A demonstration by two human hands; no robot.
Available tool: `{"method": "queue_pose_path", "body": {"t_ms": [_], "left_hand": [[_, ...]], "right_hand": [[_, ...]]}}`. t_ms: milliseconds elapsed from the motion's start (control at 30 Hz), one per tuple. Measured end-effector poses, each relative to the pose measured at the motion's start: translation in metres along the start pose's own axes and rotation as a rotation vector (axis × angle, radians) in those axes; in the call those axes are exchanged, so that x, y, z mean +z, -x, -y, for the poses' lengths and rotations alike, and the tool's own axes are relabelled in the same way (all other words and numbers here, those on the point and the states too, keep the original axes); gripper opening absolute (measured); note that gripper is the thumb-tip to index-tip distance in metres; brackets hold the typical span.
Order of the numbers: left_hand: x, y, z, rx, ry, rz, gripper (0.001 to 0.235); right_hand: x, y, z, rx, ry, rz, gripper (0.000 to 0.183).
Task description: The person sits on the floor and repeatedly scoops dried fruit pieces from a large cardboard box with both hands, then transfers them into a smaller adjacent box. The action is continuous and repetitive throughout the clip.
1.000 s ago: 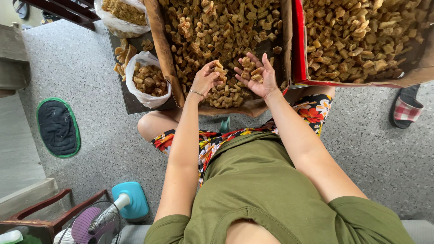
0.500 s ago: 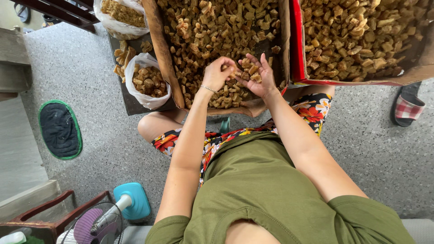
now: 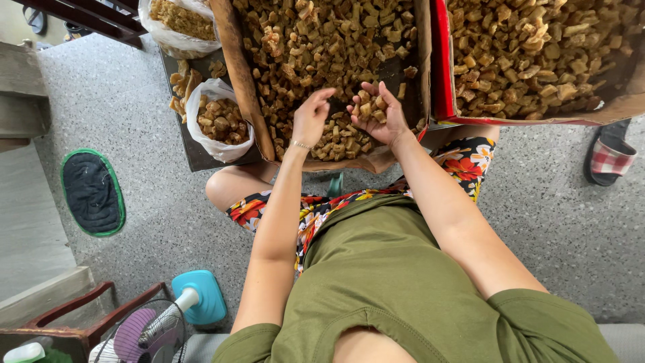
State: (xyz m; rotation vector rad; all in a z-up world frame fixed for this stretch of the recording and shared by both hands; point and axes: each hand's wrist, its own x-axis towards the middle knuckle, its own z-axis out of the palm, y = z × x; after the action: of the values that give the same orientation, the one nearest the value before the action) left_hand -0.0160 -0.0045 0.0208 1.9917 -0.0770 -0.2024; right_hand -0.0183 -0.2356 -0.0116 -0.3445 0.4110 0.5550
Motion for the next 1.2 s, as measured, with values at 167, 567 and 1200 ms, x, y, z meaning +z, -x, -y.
{"method": "queue_pose_path", "body": {"t_ms": [167,567,1200], "left_hand": [[-0.006,0.046,0.056,-0.081,-0.187,-0.248,0.034],[0.008,0.056,0.063,0.012,-0.326,-0.331,0.026],[0.011,0.057,0.065,-0.005,-0.306,-0.302,0.025]], "right_hand": [[0.000,0.000,-0.002,0.012,-0.020,0.006,0.046],[0.032,0.019,0.012,-0.124,0.158,-0.125,0.020],[-0.035,0.068,0.336,-1.107,1.532,-1.002,0.074]]}}
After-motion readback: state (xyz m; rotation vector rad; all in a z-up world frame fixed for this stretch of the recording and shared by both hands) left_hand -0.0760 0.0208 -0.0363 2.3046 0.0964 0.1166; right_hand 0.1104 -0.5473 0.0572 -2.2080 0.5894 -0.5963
